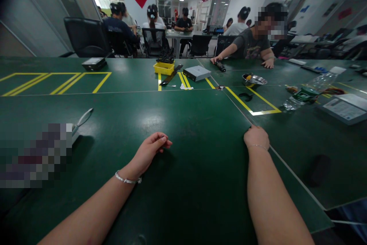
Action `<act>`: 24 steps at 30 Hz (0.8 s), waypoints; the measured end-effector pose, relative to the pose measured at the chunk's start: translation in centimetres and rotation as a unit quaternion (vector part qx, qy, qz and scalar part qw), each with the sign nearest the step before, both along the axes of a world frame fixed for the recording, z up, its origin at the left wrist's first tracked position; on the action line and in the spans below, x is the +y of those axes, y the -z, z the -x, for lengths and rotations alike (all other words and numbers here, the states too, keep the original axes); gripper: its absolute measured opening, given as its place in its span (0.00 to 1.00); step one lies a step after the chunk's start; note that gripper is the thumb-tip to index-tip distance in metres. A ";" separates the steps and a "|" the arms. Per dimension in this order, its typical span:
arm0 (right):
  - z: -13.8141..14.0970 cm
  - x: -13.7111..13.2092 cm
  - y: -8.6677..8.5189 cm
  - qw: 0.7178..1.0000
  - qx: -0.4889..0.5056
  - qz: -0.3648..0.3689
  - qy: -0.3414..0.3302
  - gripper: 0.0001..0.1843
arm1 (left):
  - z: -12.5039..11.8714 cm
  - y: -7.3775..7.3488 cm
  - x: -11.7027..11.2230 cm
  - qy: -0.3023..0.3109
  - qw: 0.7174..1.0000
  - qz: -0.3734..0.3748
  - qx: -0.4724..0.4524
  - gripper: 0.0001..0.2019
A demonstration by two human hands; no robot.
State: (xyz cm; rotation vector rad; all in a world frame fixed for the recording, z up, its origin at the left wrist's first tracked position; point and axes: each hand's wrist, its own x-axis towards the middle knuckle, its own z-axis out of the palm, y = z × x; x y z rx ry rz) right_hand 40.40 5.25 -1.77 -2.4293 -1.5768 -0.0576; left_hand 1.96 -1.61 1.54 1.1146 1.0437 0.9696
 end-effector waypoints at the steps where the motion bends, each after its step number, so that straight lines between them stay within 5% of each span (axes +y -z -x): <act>1: 0.1 -0.1 -0.3 1.000 -0.007 0.008 0.029 0.20 | 0.0 0.0 0.0 0.001 1.000 0.000 0.000 0.09; 3: 0.2 -0.3 -0.9 0.996 -0.031 0.025 0.078 0.19 | -0.1 -0.1 0.0 0.001 1.000 0.001 0.003 0.09; 6: 1.3 -0.3 -1.8 0.997 -0.045 -0.003 0.067 0.17 | -0.2 -0.2 0.0 -0.001 1.000 -0.009 0.014 0.10; 9: 4.8 -0.1 -2.5 0.997 0.007 -0.075 -0.006 0.16 | -0.4 -0.2 0.0 -0.006 0.999 -0.021 0.046 0.10; 11: 8.8 -0.3 -2.9 0.982 0.131 -0.101 -0.090 0.16 | -0.4 -0.3 0.0 -0.014 0.998 -0.028 0.063 0.11; 13: 13.6 -1.0 -3.2 0.925 0.325 -0.082 -0.177 0.16 | -0.4 -0.2 0.0 -0.021 0.997 -0.031 0.065 0.11; 16: 20.2 -2.9 -3.7 0.761 0.599 -0.008 -0.247 0.12 | -0.2 0.0 0.1 -0.029 0.998 -0.030 0.043 0.13; 19: 23.9 -4.7 -3.7 0.618 0.749 0.044 -0.233 0.11 | -0.1 0.3 0.3 -0.050 0.998 -0.038 0.020 0.14; 21: 24.7 -5.3 -3.5 0.571 0.790 0.066 -0.211 0.11 | -0.2 0.4 0.3 -0.062 0.997 -0.041 0.018 0.14; 24: 24.4 -5.3 -3.0 0.546 0.813 0.082 -0.183 0.10 | -0.2 0.4 0.3 -0.063 0.997 -0.026 0.022 0.14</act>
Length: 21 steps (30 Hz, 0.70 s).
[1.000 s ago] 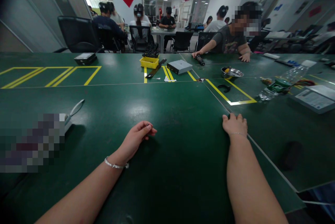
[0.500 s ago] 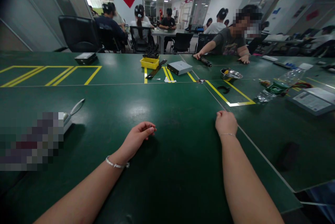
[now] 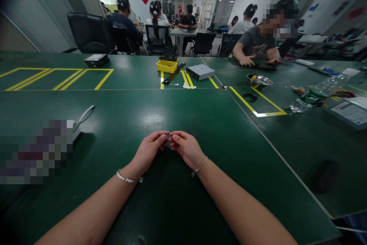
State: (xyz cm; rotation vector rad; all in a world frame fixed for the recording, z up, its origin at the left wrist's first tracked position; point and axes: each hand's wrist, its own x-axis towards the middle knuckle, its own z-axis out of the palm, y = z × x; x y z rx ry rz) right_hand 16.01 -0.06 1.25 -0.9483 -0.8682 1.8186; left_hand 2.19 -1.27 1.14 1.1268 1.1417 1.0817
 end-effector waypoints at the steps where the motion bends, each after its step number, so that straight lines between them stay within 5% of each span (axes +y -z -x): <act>1: -0.2 0.2 0.2 1.000 0.006 0.005 0.001 0.10 | 0.0 -0.1 0.0 0.002 1.000 0.006 0.001 0.14; 21: -0.1 0.4 0.4 0.999 -0.012 -0.006 0.037 0.09 | -0.3 0.1 -0.3 0.001 0.998 -0.027 0.064 0.11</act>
